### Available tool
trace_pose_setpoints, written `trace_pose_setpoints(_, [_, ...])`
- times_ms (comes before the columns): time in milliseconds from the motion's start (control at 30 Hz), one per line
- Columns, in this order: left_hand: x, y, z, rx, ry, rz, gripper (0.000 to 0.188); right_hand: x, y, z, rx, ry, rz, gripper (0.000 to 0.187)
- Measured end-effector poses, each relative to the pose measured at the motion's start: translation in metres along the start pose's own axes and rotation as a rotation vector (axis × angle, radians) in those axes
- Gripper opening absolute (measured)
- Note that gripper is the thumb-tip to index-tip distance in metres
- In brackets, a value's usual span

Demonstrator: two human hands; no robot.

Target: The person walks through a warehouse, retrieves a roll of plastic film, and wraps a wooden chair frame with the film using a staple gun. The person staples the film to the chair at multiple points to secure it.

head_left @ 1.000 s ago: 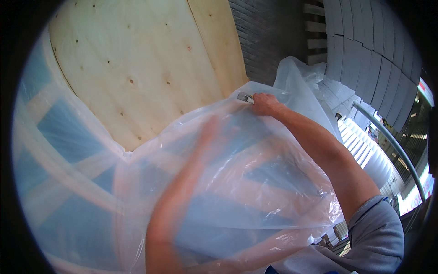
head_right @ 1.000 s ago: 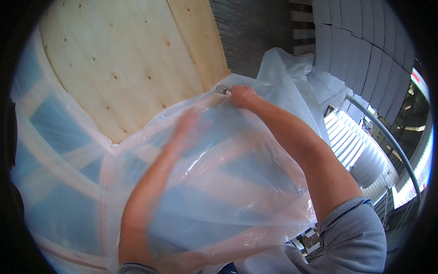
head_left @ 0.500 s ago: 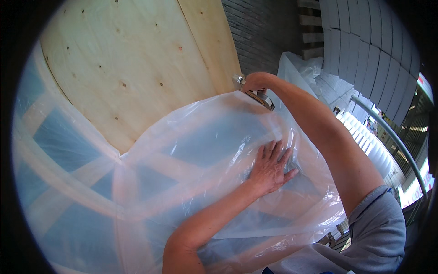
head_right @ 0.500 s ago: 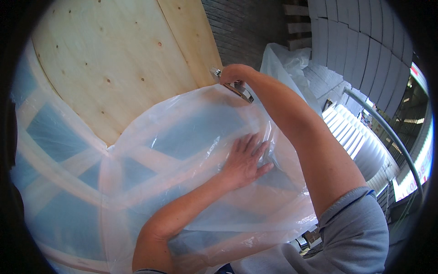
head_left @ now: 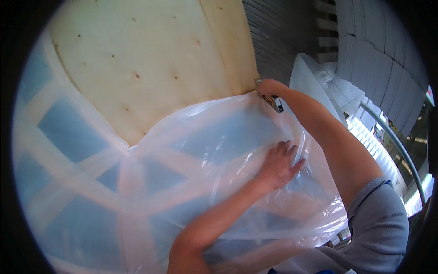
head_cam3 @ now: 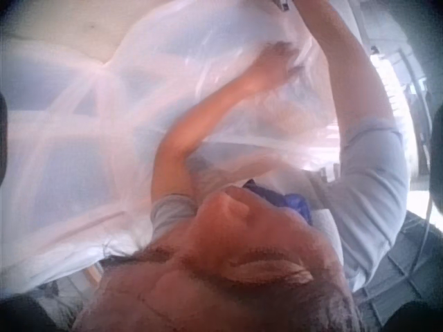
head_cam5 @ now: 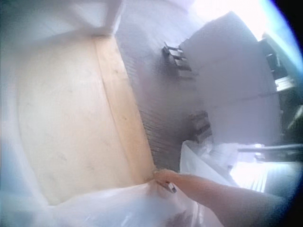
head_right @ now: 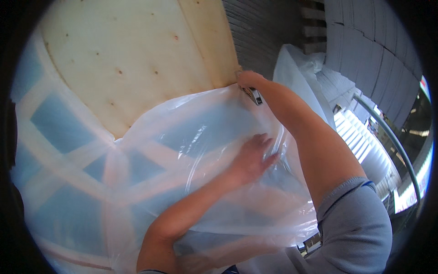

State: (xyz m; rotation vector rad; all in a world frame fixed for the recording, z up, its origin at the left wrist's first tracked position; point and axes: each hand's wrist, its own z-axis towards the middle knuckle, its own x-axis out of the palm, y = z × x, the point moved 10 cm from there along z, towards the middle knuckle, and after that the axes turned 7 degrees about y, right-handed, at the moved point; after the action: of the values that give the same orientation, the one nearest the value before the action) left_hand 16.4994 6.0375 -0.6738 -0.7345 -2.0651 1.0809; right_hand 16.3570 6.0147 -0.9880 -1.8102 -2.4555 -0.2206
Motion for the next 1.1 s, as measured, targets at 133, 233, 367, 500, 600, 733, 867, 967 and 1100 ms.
trace_pose_setpoints(133, [-0.120,0.108,-0.020,-0.474,-0.252,-0.033,0.035,0.000,-0.010,-0.026,0.168,-0.028,0.337,0.042])
trace_pose_setpoints(233, [-0.207,0.186,-0.057,-0.727,-0.321,0.608,0.048,-0.016,0.013,-0.073,0.193,-0.006,0.617,0.047])
trace_pose_setpoints(367, [-0.201,0.277,-0.119,-1.094,-0.077,0.572,0.062,-0.064,0.077,-0.092,0.013,-0.209,0.329,0.046])
trace_pose_setpoints(500, [-0.181,0.293,-0.142,-1.098,0.003,0.554,0.065,-0.077,0.159,-0.084,-0.186,-0.053,0.342,0.047])
trace_pose_setpoints(600, [-0.181,0.295,-0.144,-1.075,-0.025,0.544,0.067,-0.075,0.208,-0.073,-0.215,0.116,0.542,0.044])
trace_pose_setpoints(733, [-0.179,0.296,-0.143,-1.077,-0.028,0.525,0.067,-0.055,0.238,-0.042,-0.063,0.282,0.637,0.033])
trace_pose_setpoints(867, [-0.183,0.290,-0.145,-1.052,-0.090,0.499,0.067,-0.038,0.272,-0.014,-0.222,0.183,0.218,0.031])
trace_pose_setpoints(967, [-0.205,0.283,-0.150,-1.042,-0.231,0.513,0.064,-0.040,0.246,-0.016,0.021,-0.038,0.564,0.031])
trace_pose_setpoints(1100, [-0.261,0.300,-0.188,-1.214,-0.330,0.473,0.063,-0.048,0.253,-0.033,-0.065,-0.059,0.562,0.042])
